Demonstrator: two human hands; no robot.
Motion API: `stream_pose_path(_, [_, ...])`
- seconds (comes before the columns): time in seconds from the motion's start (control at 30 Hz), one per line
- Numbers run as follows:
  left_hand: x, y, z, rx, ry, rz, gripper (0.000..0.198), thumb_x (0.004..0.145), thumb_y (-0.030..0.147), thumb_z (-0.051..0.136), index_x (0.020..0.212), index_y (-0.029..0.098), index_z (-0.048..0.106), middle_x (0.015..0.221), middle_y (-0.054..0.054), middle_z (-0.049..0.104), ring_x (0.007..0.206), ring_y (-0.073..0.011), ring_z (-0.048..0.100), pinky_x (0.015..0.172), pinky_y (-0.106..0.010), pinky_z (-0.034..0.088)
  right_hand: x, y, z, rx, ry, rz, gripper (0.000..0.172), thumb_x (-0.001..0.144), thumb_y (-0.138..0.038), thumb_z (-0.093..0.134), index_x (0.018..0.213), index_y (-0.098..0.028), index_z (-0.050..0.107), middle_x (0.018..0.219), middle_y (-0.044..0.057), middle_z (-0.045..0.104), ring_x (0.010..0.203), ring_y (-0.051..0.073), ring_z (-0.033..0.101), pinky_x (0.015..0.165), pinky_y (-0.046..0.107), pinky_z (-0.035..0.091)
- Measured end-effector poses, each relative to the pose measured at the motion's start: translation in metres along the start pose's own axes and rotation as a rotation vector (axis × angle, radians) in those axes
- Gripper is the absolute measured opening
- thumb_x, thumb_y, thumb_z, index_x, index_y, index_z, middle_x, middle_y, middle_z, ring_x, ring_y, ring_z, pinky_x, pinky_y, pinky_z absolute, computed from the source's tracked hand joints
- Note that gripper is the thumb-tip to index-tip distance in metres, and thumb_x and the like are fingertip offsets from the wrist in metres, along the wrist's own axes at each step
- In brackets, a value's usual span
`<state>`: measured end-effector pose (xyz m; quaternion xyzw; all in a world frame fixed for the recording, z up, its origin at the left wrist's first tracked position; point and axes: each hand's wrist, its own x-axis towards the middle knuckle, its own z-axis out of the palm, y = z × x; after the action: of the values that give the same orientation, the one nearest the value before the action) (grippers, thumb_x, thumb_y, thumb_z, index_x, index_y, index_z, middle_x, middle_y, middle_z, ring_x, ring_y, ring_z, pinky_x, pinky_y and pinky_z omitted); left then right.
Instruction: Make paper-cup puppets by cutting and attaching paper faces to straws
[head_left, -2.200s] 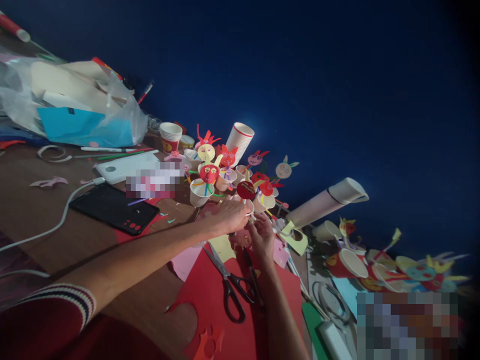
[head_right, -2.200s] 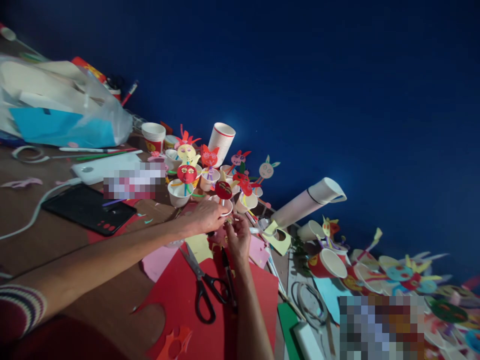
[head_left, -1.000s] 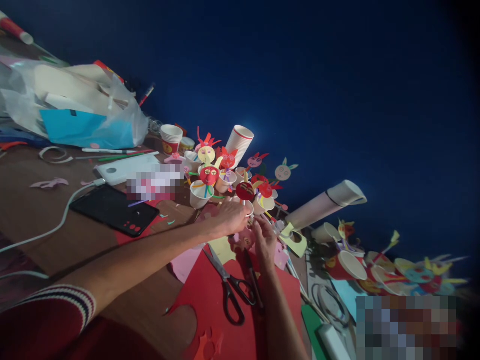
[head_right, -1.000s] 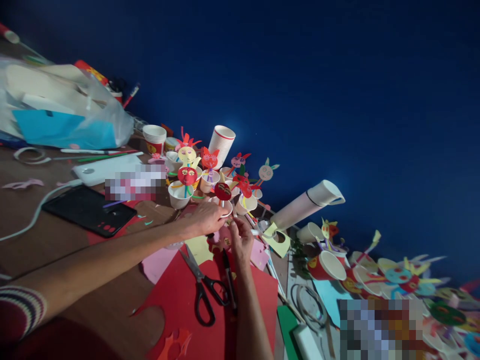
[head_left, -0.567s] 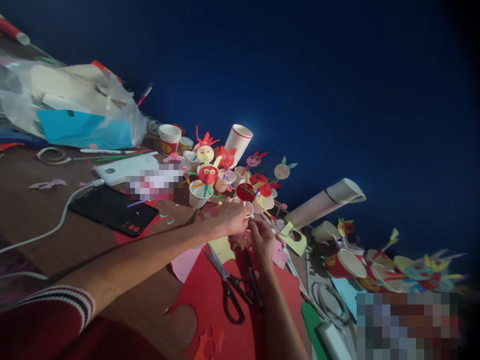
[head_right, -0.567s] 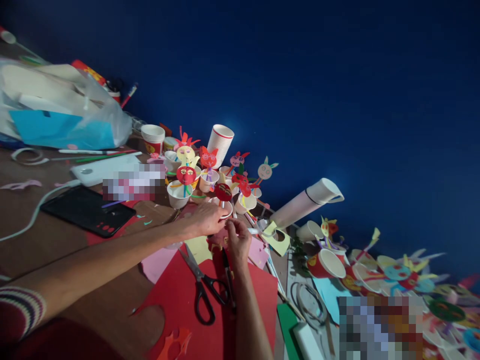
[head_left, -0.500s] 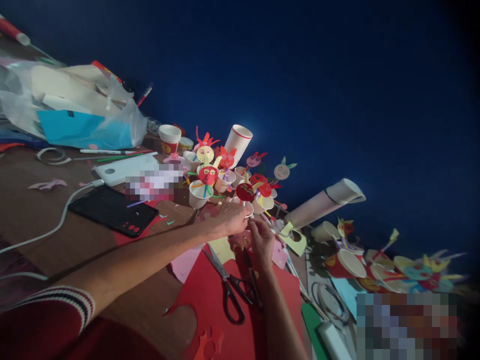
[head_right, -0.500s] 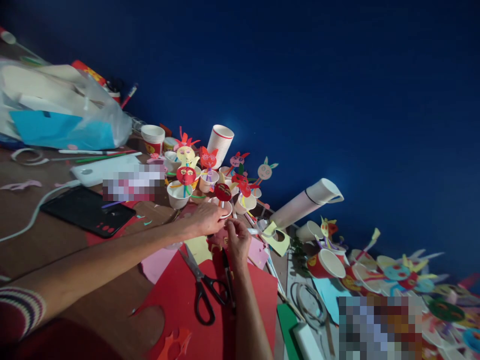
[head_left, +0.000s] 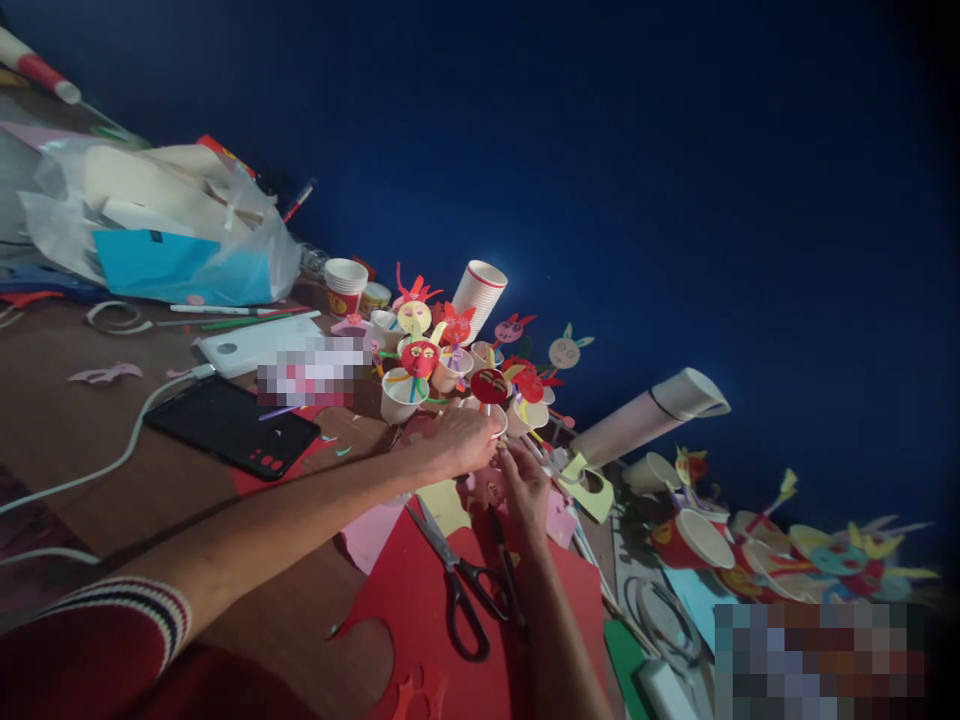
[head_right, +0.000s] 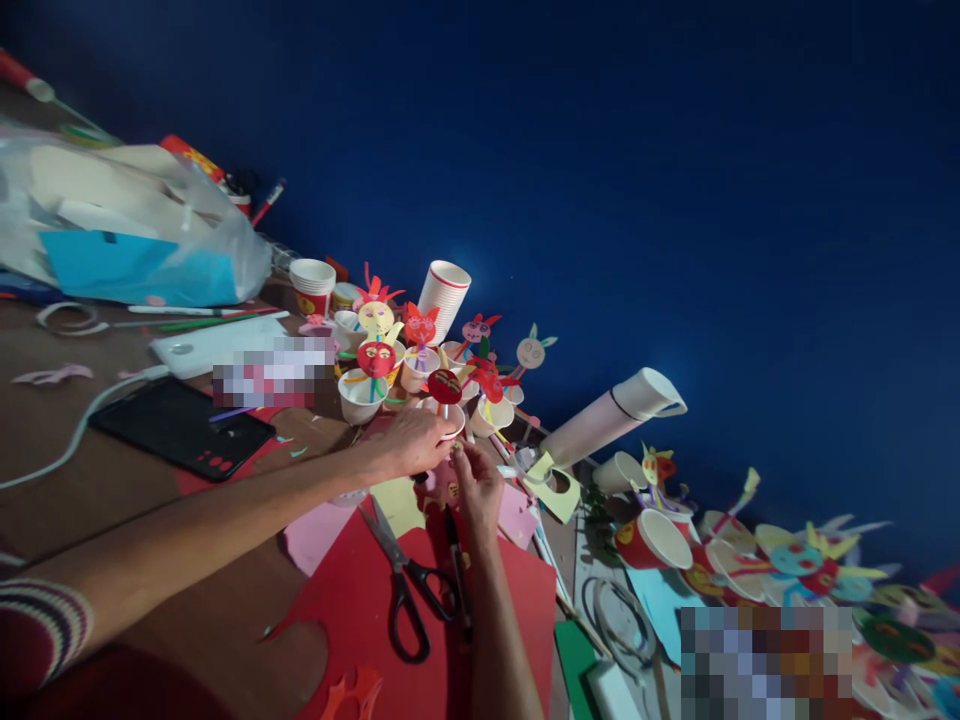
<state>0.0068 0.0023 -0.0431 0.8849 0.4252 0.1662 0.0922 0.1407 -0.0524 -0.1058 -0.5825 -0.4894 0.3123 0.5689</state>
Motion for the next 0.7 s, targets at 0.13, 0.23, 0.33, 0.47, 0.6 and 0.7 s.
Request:
stream_pose_path(0.13, [-0.001,0.001,-0.001,-0.005,-0.007,0.002,0.017,0.081,0.022,0.046,0.081,0.017,0.063,0.076,-0.010,0.067,0.081,-0.0245,0.061,0.083,-0.042,0.037,0.001,0.004,0.004,-0.002,-0.006,0.017,0.027,0.076,-0.040,0.062,0.086,-0.015,0.066,0.070,0.003,0.067,0.065,0.016,0.060,0.064,0.028,0.046])
stream_pose_path(0.23, [-0.001,0.002,-0.002,-0.010,-0.012,-0.005,0.018,0.080,0.022,0.046,0.082,0.017,0.063,0.077,-0.011,0.068,0.079,-0.0253,0.062,0.077,-0.039,0.040,0.001,0.005,0.004,-0.006,0.010,0.021,0.025,0.075,-0.039,0.063,0.081,-0.015,0.066,0.065,0.001,0.064,0.061,0.015,0.058,0.062,0.027,0.045])
stream_pose_path(0.33, [-0.001,0.001,-0.002,-0.013,-0.007,-0.007,0.018,0.080,0.021,0.045,0.084,0.017,0.062,0.078,-0.012,0.068,0.080,-0.0263,0.062,0.073,-0.038,0.041,0.001,0.001,0.004,0.002,0.010,0.022,0.027,0.076,-0.040,0.063,0.084,-0.014,0.067,0.065,0.002,0.064,0.061,0.015,0.057,0.062,0.027,0.045])
stream_pose_path(0.47, [0.000,-0.001,0.000,-0.011,0.007,-0.001,0.017,0.081,0.023,0.046,0.082,0.017,0.062,0.078,-0.012,0.068,0.083,-0.0265,0.062,0.080,-0.042,0.038,-0.002,-0.006,0.003,0.021,-0.002,0.010,0.032,0.078,-0.042,0.060,0.093,-0.014,0.067,0.071,0.004,0.067,0.064,0.016,0.059,0.063,0.028,0.046])
stream_pose_path(0.6, [0.001,-0.002,0.000,-0.014,0.005,0.008,0.016,0.080,0.022,0.047,0.080,0.016,0.062,0.077,-0.012,0.068,0.081,-0.0253,0.061,0.082,-0.043,0.038,-0.004,-0.004,0.002,0.045,-0.010,-0.003,0.038,0.084,-0.046,0.049,0.094,-0.015,0.068,0.076,0.006,0.069,0.069,0.018,0.061,0.067,0.029,0.047])
stream_pose_path(0.7, [0.001,-0.003,-0.002,-0.011,0.007,-0.005,0.016,0.080,0.022,0.047,0.079,0.016,0.061,0.078,-0.012,0.067,0.082,-0.0262,0.061,0.083,-0.044,0.037,-0.004,0.000,0.002,0.071,-0.012,0.009,0.047,0.087,-0.050,0.041,0.101,-0.014,0.067,0.080,0.008,0.070,0.071,0.019,0.064,0.068,0.031,0.049])
